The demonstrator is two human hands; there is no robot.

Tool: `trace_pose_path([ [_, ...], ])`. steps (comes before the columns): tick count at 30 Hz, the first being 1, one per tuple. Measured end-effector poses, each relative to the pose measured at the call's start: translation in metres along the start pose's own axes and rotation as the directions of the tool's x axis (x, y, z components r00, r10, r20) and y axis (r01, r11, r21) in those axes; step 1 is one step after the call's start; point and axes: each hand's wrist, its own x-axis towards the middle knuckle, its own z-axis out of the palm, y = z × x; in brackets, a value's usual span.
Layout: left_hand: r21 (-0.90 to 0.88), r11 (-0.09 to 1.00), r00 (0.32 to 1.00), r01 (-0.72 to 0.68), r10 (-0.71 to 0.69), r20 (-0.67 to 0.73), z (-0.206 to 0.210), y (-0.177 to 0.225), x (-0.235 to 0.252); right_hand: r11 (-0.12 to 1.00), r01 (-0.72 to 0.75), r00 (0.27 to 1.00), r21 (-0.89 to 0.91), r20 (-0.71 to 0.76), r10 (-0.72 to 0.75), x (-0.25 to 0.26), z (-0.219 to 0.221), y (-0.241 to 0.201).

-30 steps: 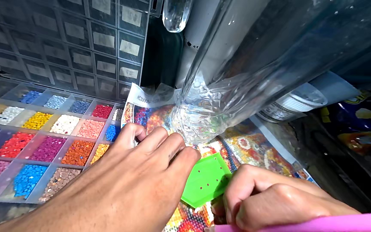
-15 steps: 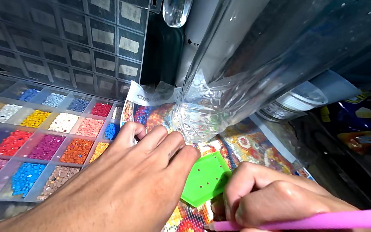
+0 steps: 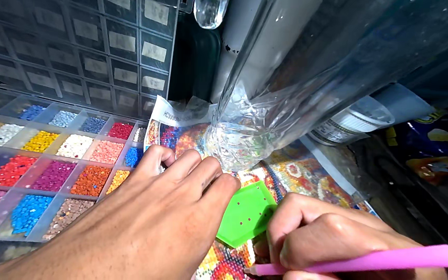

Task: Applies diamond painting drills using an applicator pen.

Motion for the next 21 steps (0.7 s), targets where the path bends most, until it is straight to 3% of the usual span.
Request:
trace_pose_path([
  [16,-0.009,1.0,0.999,0.014,-0.014,0.032,-0.003,0.0,0.001,0.997,0.01,0.999,-0.071,0.036,-0.007,0.003,-0.001,-0.007],
  [21,-0.104,0.992,0.981,0.07,-0.05,0.188,-0.011,0.001,0.001,0.998,0.012,1.0,-0.058,-0.001,-0.012,0.003,-0.007,-0.016],
])
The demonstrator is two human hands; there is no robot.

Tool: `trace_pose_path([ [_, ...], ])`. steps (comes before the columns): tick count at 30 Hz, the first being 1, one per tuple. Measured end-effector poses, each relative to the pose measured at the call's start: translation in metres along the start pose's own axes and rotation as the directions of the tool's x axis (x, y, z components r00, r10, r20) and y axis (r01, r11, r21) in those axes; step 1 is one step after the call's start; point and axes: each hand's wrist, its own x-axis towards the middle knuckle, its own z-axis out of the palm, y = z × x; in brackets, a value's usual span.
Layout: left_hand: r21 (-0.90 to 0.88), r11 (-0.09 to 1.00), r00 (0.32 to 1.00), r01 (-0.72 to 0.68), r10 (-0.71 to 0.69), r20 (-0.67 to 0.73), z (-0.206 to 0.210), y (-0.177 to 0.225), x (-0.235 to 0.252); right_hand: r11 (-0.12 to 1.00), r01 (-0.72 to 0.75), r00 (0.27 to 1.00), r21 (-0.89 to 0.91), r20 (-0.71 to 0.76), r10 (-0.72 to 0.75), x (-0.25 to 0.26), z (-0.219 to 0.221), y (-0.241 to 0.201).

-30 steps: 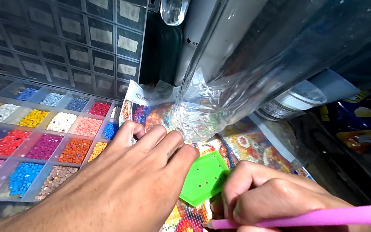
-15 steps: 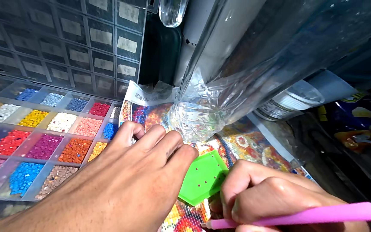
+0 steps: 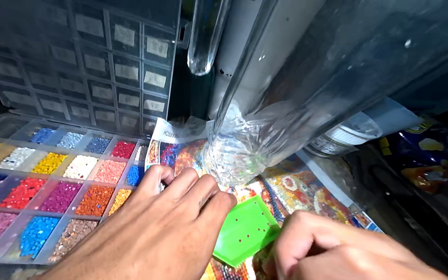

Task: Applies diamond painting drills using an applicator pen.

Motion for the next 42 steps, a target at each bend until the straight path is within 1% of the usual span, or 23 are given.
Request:
trace_pose_path([
  [2,-0.032,0.999,1.0,0.014,-0.013,0.021,-0.001,0.0,0.0,0.999,0.002,0.993,0.032,-0.115,0.002,-0.001,-0.007,-0.002],
  [4,-0.025,0.999,0.999,0.032,-0.032,-0.005,0.0,0.001,0.0,1.0,0.004,0.978,-0.027,-0.208,-0.01,-0.002,-0.015,0.001],
  [6,-0.015,0.999,0.997,0.05,-0.051,-0.058,0.002,0.002,0.002,0.995,0.019,0.964,-0.096,-0.263,-0.044,-0.002,-0.022,0.011],
  [8,-0.021,0.997,0.993,0.07,-0.071,-0.094,0.004,0.003,0.003,0.992,0.06,0.955,-0.113,-0.284,-0.09,-0.002,-0.023,0.02],
  [14,-0.05,0.996,0.99,0.076,-0.081,-0.118,0.005,0.002,0.001,0.989,0.071,0.961,-0.129,-0.257,-0.103,-0.005,-0.021,0.031],
  [18,-0.058,0.995,0.988,0.077,-0.084,-0.128,0.006,0.002,0.001,0.993,0.048,0.972,-0.11,-0.224,-0.072,-0.007,-0.02,0.032],
  [28,-0.025,0.997,0.983,0.074,-0.077,-0.164,0.009,0.002,0.001,0.987,0.043,0.983,-0.157,-0.171,-0.07,-0.009,-0.018,0.036],
  [32,-0.013,0.997,0.982,0.07,-0.071,-0.172,0.01,0.001,0.001,0.986,0.025,0.983,-0.166,-0.176,-0.055,-0.009,-0.017,0.035],
  [42,0.002,0.998,0.98,0.068,-0.067,-0.186,0.011,0.002,0.001,0.994,0.039,0.976,-0.103,-0.211,-0.06,-0.008,-0.017,0.031],
])
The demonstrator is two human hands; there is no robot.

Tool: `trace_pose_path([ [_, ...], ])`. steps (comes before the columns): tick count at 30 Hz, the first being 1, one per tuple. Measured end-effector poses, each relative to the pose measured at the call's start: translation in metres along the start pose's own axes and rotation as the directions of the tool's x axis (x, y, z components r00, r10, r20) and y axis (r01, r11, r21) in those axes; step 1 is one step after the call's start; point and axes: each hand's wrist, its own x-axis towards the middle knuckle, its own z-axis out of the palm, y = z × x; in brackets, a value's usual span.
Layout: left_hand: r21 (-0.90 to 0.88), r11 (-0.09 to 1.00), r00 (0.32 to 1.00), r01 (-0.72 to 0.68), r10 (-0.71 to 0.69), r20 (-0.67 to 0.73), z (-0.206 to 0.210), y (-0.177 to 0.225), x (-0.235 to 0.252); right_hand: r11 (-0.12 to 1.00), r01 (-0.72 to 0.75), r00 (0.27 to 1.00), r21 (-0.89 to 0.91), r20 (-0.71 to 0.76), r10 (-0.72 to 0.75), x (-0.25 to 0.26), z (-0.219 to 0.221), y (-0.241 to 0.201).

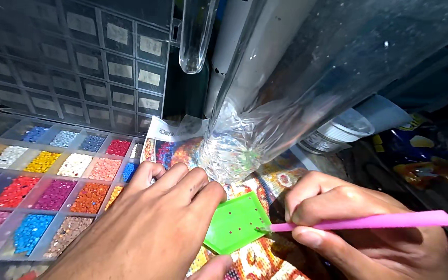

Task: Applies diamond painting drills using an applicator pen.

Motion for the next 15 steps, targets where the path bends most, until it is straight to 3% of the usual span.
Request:
trace_pose_path([
  [4,-0.007,1.0,0.999,-0.006,0.006,-0.033,0.001,-0.001,0.0,0.999,-0.016,1.0,0.033,0.007,0.015,0.001,-0.001,-0.007],
  [10,-0.037,0.999,1.0,0.008,-0.009,-0.027,0.0,-0.002,0.0,0.976,-0.074,0.987,0.207,0.156,0.042,0.001,0.011,-0.023],
  [15,-0.006,0.999,0.985,-0.041,0.042,0.167,-0.011,-0.008,0.001,0.956,-0.109,0.979,0.273,0.198,0.055,0.001,0.02,-0.021],
])
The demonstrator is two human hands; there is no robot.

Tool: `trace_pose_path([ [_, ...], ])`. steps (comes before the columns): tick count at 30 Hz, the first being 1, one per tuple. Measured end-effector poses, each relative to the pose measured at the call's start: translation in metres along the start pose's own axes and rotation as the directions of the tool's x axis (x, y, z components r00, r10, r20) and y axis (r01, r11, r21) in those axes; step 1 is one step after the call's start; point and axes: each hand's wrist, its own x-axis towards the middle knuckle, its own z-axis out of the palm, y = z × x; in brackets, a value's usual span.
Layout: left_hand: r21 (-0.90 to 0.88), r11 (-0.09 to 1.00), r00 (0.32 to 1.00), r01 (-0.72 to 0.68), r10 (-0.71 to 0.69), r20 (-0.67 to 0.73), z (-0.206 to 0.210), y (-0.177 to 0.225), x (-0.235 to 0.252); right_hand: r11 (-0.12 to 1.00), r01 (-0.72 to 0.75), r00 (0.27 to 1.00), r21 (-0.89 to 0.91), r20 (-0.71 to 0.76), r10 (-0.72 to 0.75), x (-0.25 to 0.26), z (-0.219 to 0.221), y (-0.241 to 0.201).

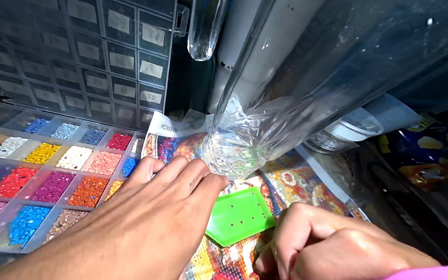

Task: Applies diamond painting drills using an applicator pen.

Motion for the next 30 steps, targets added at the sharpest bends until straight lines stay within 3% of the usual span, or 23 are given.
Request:
trace_pose_path([
  [30,0.087,0.996,0.999,-0.002,0.006,-0.045,0.0039,0.0048,0.0006,0.989,0.01,0.999,-0.151,0.05,-0.002,0.0038,0.0034,0.001],
])
